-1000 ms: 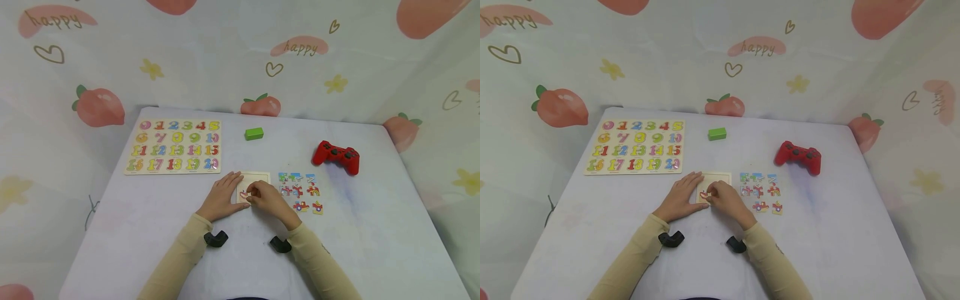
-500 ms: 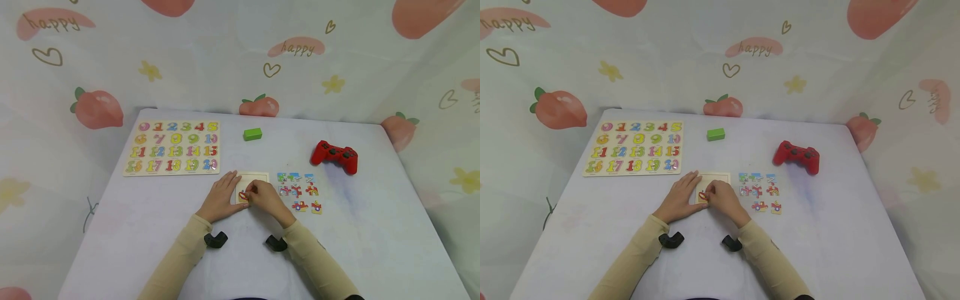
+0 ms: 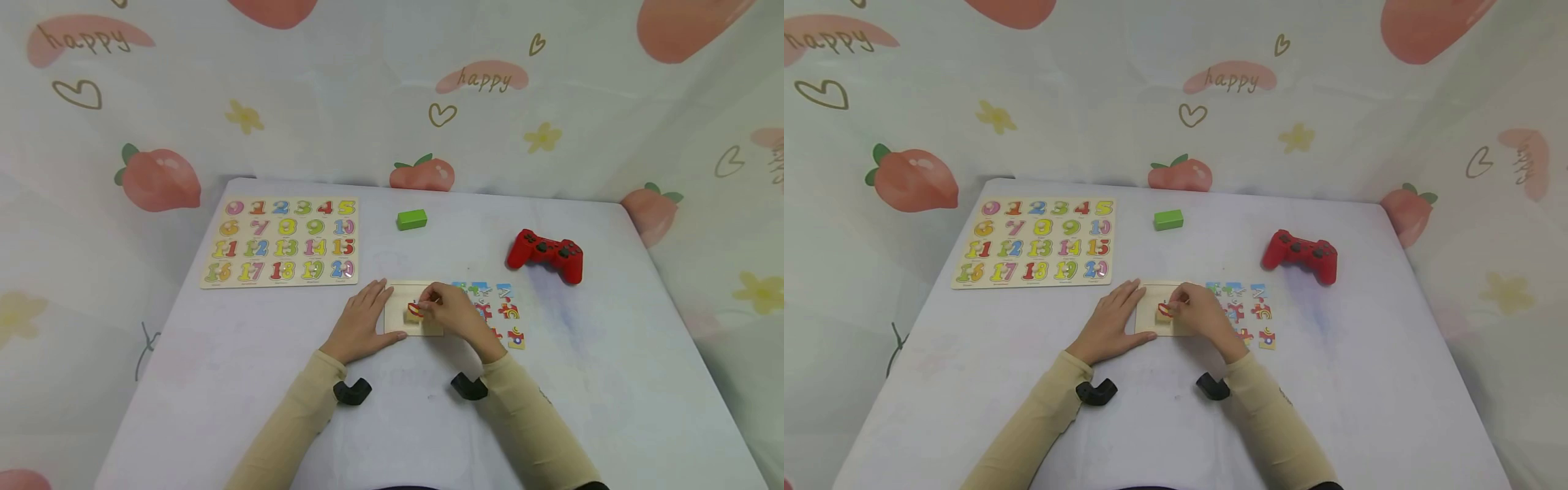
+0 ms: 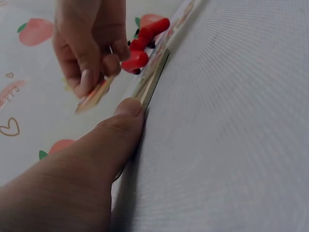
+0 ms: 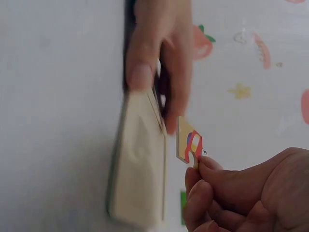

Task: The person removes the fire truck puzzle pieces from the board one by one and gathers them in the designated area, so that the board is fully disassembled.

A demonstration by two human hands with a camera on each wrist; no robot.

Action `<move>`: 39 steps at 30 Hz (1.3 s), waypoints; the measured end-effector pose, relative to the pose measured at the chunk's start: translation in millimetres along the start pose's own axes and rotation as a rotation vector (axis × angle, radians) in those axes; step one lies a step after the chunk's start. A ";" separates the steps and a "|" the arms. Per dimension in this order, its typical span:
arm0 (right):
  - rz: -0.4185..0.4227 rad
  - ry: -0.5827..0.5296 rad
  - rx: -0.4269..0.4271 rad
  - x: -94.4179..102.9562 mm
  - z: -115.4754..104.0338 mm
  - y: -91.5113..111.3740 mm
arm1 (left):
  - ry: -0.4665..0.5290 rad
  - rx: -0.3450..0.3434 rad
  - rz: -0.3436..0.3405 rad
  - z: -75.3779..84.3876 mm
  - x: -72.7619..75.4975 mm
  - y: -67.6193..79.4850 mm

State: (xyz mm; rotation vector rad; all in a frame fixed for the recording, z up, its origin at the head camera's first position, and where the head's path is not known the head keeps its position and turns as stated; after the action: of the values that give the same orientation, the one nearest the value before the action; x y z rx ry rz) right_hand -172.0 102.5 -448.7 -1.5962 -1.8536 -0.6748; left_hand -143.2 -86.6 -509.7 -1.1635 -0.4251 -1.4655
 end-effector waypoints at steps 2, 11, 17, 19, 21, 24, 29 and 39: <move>-0.004 -0.005 -0.021 12.9 6.3 0.4 | -0.007 0.007 -0.019 -0.5 -0.4 -0.4; -0.092 0.038 0.005 54.2 41.4 9.8 | -0.017 0.016 -0.042 -1.5 0.2 -0.9; -0.162 0.048 -0.003 54.6 54.1 16.5 | -0.011 0.021 -0.032 -2.7 2.3 0.0; -0.177 0.048 -0.003 52.9 55.5 18.0 | -0.011 0.024 -0.031 -3.0 2.2 -0.2; -0.181 0.059 -0.009 50.9 56.4 18.6 | -0.007 0.025 -0.025 -3.2 2.1 -0.2; -0.179 0.094 -0.015 49.1 57.4 19.6 | -0.002 0.027 -0.025 -3.6 0.9 -0.3; -0.158 0.135 -0.025 49.3 57.7 22.2 | 0.006 0.032 -0.035 -3.7 -0.5 0.1; -0.101 0.180 0.019 45.8 60.4 22.6 | 0.008 0.035 -0.033 -3.6 0.0 0.7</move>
State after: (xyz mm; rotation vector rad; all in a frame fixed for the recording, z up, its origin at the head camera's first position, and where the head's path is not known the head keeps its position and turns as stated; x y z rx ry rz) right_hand -160.9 180.4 -457.7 -1.3897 -1.8109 -0.8152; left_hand -144.1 -89.6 -511.5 -1.1272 -0.4646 -1.4849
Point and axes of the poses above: each hand's wrist, its own y-axis away from the middle knuckle, its own x-axis out of the back of the hand, z = x × y, the point moved 3 cm from there along -y, towards the middle knuckle, and after that the axes turned 14 degrees about z, right-handed, at the moved point
